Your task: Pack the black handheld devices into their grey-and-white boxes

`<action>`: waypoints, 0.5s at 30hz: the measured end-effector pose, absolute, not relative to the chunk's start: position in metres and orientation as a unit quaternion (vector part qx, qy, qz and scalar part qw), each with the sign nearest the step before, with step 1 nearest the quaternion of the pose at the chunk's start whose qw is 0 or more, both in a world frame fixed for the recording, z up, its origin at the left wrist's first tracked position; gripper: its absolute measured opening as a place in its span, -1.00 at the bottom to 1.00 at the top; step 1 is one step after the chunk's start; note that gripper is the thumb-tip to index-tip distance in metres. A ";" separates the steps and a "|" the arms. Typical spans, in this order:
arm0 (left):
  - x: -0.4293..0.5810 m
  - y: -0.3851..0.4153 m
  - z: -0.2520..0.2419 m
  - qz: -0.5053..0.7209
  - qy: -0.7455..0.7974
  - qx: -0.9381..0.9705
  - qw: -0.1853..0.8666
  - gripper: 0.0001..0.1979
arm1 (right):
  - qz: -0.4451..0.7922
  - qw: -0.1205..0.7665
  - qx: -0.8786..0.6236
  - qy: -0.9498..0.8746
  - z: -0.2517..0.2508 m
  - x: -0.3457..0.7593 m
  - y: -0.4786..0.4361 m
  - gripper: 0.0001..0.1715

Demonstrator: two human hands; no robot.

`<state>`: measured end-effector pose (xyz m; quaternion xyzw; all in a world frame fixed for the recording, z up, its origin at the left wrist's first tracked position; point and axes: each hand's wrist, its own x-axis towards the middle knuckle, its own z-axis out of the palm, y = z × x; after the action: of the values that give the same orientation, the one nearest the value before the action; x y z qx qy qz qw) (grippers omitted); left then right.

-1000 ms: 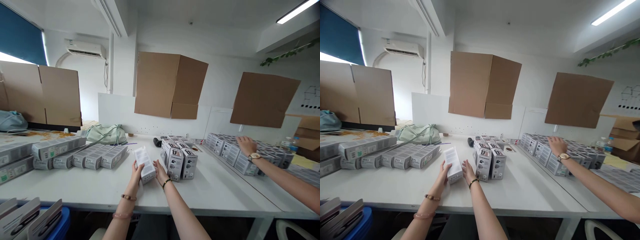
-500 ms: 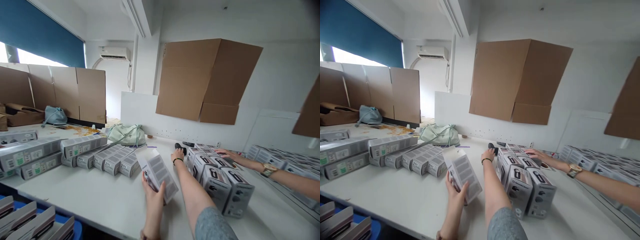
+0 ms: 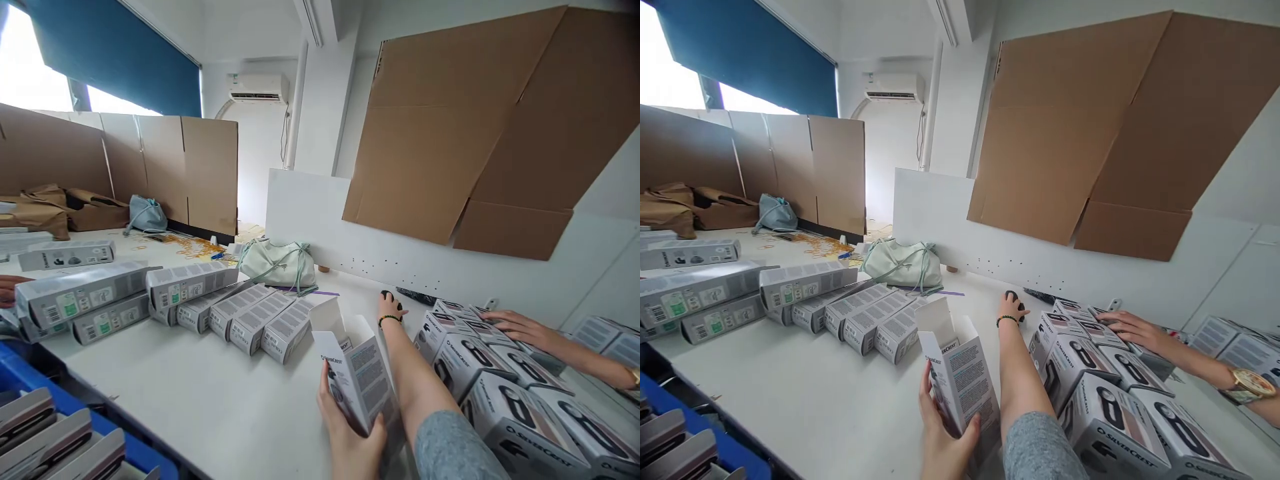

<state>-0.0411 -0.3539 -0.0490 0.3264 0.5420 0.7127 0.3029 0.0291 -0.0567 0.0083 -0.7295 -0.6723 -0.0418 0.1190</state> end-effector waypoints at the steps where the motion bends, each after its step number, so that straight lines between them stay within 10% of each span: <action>1: -0.039 -0.355 -0.045 0.718 0.537 0.322 0.304 0.05 | -0.039 0.124 -0.722 -0.680 0.008 0.029 -0.059 -0.59; 15: -0.047 -0.351 -0.037 0.735 0.487 0.392 0.262 0.01 | 0.079 0.421 -0.587 -0.687 0.081 0.003 -0.149 -0.59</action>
<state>-0.0472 -0.3510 -0.0368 0.3917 0.4870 0.7354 0.2621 0.0029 -0.1490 0.0805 -0.5872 -0.6869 0.0787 0.4210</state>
